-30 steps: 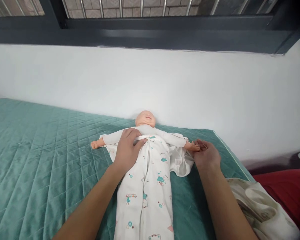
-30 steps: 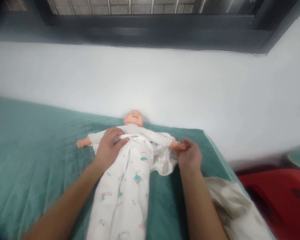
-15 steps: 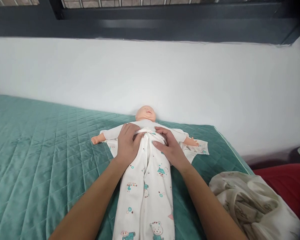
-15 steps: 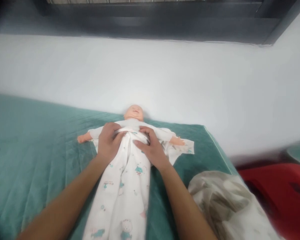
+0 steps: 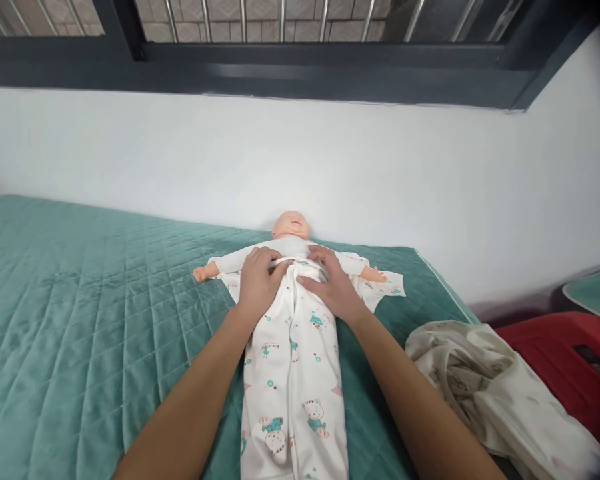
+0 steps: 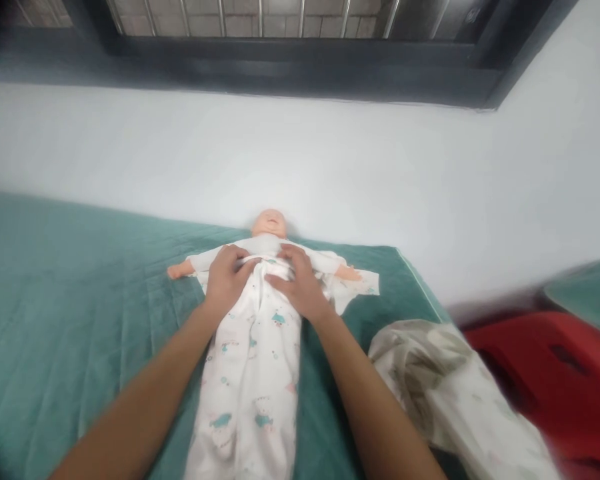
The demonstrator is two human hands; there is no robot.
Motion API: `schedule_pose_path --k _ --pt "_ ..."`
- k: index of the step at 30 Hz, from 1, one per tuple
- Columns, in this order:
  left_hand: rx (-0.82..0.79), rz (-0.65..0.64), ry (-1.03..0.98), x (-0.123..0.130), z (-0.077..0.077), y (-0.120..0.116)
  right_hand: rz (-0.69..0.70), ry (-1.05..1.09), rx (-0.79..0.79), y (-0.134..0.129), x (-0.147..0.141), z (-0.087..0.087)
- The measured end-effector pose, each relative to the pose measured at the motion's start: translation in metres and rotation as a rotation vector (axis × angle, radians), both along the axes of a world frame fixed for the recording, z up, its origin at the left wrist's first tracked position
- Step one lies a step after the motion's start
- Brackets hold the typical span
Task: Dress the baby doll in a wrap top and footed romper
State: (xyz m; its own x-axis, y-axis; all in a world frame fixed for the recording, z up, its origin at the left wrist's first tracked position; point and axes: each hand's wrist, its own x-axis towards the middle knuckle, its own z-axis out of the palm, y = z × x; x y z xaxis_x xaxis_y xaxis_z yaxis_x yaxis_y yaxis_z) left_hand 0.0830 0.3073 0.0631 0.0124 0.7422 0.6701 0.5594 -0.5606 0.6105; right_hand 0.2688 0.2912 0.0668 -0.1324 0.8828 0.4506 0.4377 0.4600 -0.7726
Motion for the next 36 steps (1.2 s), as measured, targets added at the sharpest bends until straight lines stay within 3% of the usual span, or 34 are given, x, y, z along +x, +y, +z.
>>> schedule_pose_path --k 8,12,16,19,28,36 --pt "-0.271 -0.006 -0.083 -0.029 -0.026 -0.057 0.091 -0.208 0.068 -0.001 0.003 0.004" --pt "-0.259 -0.003 -0.060 -0.034 -0.031 -0.071 -0.015 -0.298 0.202 -0.008 -0.003 0.003" --pt "-0.178 -0.011 0.023 -0.035 -0.030 -0.068 -0.227 -0.429 0.287 -0.027 -0.007 -0.001" --pt "-0.144 0.055 0.107 -0.035 -0.029 -0.066 -0.280 -0.501 0.340 -0.042 -0.007 -0.004" --pt "-0.219 0.192 0.238 -0.038 -0.034 -0.056 -0.295 -0.556 0.318 -0.059 -0.006 -0.012" --pt "-0.318 0.160 0.092 -0.041 -0.044 -0.044 -0.154 -0.221 0.201 -0.051 -0.001 -0.017"
